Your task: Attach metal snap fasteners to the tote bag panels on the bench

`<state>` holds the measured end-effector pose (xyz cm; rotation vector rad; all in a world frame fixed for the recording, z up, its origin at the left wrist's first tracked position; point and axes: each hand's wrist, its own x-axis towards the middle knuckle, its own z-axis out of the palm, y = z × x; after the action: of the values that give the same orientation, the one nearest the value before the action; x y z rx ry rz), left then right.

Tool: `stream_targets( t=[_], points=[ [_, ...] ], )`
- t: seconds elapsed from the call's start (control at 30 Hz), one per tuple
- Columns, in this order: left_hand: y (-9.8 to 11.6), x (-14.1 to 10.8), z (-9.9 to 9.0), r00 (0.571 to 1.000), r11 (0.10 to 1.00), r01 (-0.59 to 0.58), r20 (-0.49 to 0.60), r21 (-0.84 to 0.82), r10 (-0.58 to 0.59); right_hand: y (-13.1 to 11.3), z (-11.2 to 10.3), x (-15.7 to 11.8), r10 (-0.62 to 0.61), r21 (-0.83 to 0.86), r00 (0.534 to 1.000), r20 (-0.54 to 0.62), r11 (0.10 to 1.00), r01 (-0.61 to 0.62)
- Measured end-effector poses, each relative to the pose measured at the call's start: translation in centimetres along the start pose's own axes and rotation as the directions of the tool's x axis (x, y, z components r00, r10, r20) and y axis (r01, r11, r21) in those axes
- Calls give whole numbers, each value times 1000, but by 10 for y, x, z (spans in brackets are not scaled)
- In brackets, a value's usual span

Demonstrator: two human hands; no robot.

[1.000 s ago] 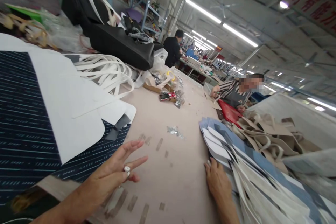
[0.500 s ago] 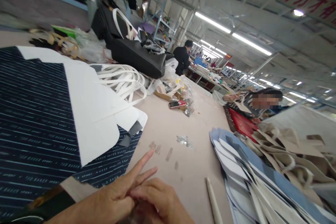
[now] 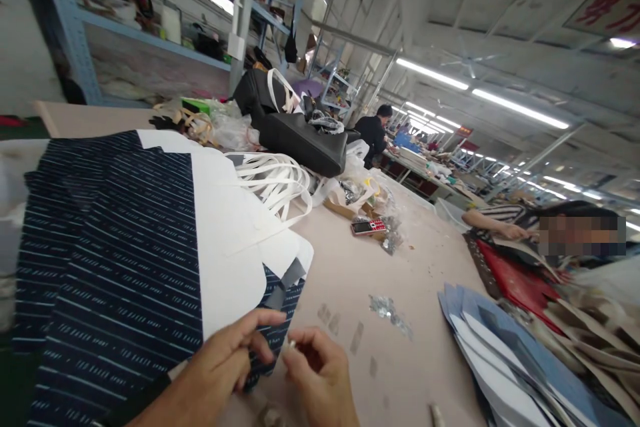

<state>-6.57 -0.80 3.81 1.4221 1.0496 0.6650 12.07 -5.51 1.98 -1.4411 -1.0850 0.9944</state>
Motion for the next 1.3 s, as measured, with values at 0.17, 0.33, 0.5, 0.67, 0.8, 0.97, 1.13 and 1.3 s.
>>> stream_targets(
  t=[0.17, 0.33, 0.5, 0.67, 0.8, 0.97, 1.13, 1.3],
  points=[
    [-36, -11, -65, 915, 688, -60, -236, 723, 327, -40, 29, 47, 128, 180, 992, -13, 976, -124],
    [-81, -28, -99, 874, 336, -77, -99, 939, 475, -48, 48, 66, 161, 237, 987, -7, 959, -155],
    [-97, -42, -104, 874, 251, -112, -25, 962, 485, -37, 45, 58, 163, 280, 987, -6, 948, -155],
    [-98, -50, -114, 854, 257, -175, 17, 950, 520, -26, 28, 41, 210, 327, 978, -12, 925, -195],
    [-85, -45, -125, 788, 335, -270, 7, 903, 616, -26, 14, 30, 223, 380, 975, -13, 903, -201],
    [-9, -33, -88, 718, 454, -349, -77, 820, 691, -40, -23, 33, 232, 491, 946, -225, 866, -96],
    [44, -20, 6, 649, 354, -577, 150, 736, 746, -59, -87, 39, 181, 451, 882, -435, 892, 39],
    [3, -5, 91, 733, 490, -644, 291, 587, 614, -47, -113, 25, 94, 213, 882, -462, 977, 8]
  ],
)
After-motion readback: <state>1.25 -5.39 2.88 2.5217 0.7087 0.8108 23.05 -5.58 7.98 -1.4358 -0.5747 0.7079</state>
